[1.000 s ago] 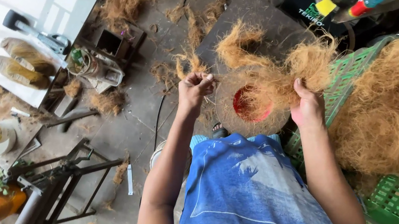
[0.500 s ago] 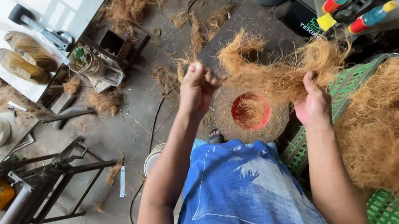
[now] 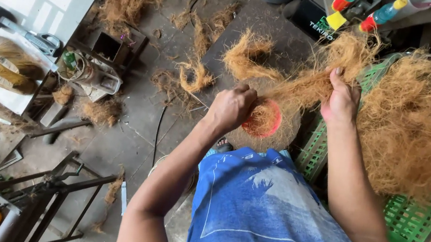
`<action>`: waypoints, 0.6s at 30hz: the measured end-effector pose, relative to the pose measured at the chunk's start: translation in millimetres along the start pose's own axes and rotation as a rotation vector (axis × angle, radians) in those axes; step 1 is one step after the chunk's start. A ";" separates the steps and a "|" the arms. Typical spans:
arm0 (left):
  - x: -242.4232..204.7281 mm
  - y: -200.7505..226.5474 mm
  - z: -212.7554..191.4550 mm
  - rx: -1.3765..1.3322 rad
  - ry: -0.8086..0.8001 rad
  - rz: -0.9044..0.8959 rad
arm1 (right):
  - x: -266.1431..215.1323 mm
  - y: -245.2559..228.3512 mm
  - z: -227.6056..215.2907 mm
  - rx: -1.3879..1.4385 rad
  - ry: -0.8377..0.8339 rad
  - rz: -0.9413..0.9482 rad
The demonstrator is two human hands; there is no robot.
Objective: The person is manually stuffing and shaping coconut fiber into a circular mold, likely to create a plant liner or similar product.
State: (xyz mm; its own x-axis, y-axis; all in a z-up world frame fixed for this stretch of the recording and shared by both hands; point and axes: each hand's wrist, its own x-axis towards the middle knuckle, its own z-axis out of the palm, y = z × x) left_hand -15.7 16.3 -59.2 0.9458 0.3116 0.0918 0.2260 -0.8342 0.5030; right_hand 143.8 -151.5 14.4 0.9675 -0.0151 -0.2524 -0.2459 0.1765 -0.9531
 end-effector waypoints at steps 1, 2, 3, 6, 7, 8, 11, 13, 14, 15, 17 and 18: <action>-8.7 3.8 -21.5 -0.001 -0.005 -0.003 | 3.1 2.0 2.7 -0.003 0.001 0.005; -11.9 6.9 -42.9 0.018 0.003 0.044 | 9.3 2.5 6.7 -0.010 0.037 0.047; -14.9 10.1 -64.4 0.036 0.012 0.092 | 15.7 2.5 10.4 -0.016 0.072 0.088; -33.5 -32.9 -91.8 0.112 0.001 0.117 | 68.7 -6.3 -18.0 -0.004 0.134 -0.004; -41.4 -43.1 -105.9 0.115 0.002 0.117 | 75.3 -17.6 -29.4 -0.002 0.132 -0.004; -49.1 -51.9 -120.0 0.044 0.007 0.009 | 80.8 -29.1 -43.8 -0.066 0.206 0.099; -58.6 -77.8 -133.8 -0.087 0.047 -0.121 | 99.9 -26.5 -66.5 -0.016 0.276 0.139; -63.2 -90.0 -140.2 -0.119 0.124 -0.189 | 113.7 -13.7 -61.0 0.103 0.207 0.091; -65.7 -93.3 -143.0 -0.184 0.166 -0.185 | 116.8 -7.3 -61.1 0.196 0.212 0.056; -67.8 -97.5 -145.7 -0.247 0.209 -0.180 | 120.9 -0.4 -60.3 0.290 0.218 0.024; -75.6 -98.6 -156.5 -0.311 0.213 -0.238 | 109.8 1.0 -56.9 0.267 0.203 0.045; -74.8 -97.3 -160.0 -0.390 0.203 -0.269 | 105.6 -1.8 -60.2 0.247 0.216 0.048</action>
State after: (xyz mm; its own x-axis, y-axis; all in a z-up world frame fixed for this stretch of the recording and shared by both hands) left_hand -145.8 147.0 22.4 0.7932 0.6059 0.0608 0.3146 -0.4932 0.8111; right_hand 242.8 -212.6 -20.6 0.9138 -0.2051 -0.3506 -0.2430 0.4154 -0.8766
